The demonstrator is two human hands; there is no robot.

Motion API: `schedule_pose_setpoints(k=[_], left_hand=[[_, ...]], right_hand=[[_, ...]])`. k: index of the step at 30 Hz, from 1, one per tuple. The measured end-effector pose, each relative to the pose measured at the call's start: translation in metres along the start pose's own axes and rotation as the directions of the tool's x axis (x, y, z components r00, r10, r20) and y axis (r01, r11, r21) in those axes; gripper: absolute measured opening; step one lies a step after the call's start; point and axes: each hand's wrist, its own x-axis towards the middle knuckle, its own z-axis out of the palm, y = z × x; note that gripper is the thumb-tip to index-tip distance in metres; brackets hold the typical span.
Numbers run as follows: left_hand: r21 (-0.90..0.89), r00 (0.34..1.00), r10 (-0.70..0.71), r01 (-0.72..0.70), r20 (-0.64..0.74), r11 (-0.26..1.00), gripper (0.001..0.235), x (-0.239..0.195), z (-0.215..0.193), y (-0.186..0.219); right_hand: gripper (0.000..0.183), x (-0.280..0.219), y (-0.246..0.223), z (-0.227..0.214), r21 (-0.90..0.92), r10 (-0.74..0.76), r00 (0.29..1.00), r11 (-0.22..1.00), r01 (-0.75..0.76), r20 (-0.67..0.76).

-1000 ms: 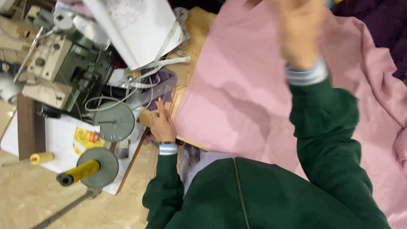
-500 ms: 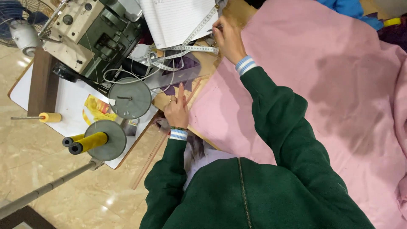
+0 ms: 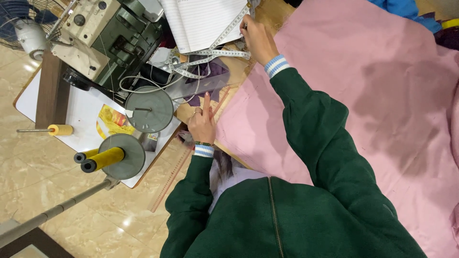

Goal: The person uses a clear ruler and a pen to draw straight lines on a large piece of pink fabric laid on a wooden table. They repeatedly reposition the ruler and mark along its edge, then briefly pick up a red handheld device before returning to mark more lines.

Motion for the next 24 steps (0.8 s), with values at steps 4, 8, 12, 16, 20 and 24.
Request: schedule_pose_setpoints(k=[4,8,12,16,20,24], left_hand=[[-0.034,1.0,-0.012,0.012,0.012,0.999,0.063,0.0,0.001,-0.001],[-0.036,1.0,-0.015,0.016,0.021,0.999,0.067,-0.001,0.002,-0.001],[-0.014,1.0,-0.008,0.009,0.03,1.0,0.069,0.001,0.001,0.0],[0.006,0.999,-0.007,0.007,0.035,1.0,0.069,-0.001,0.003,-0.001],[0.036,1.0,-0.007,0.006,0.022,0.999,0.071,-0.001,0.007,0.0],[0.015,1.0,-0.016,0.016,0.015,1.0,0.068,-0.003,0.008,-0.001]], right_hand=[[0.014,0.007,0.007,0.004,-0.087,-0.018,1.0,0.996,0.016,-0.015],[0.017,0.009,0.014,0.005,-0.17,-0.066,0.997,0.984,0.057,-0.046],[0.015,0.011,0.015,0.003,-0.129,-0.036,0.999,0.991,0.034,-0.011],[0.018,0.012,0.016,0.0,-0.089,-0.006,1.0,0.996,0.007,0.012],[0.012,0.011,0.021,0.009,-0.131,-0.095,0.995,0.987,0.095,0.001],[0.015,0.012,0.017,0.009,-0.076,-0.058,0.998,0.995,0.056,-0.017]])
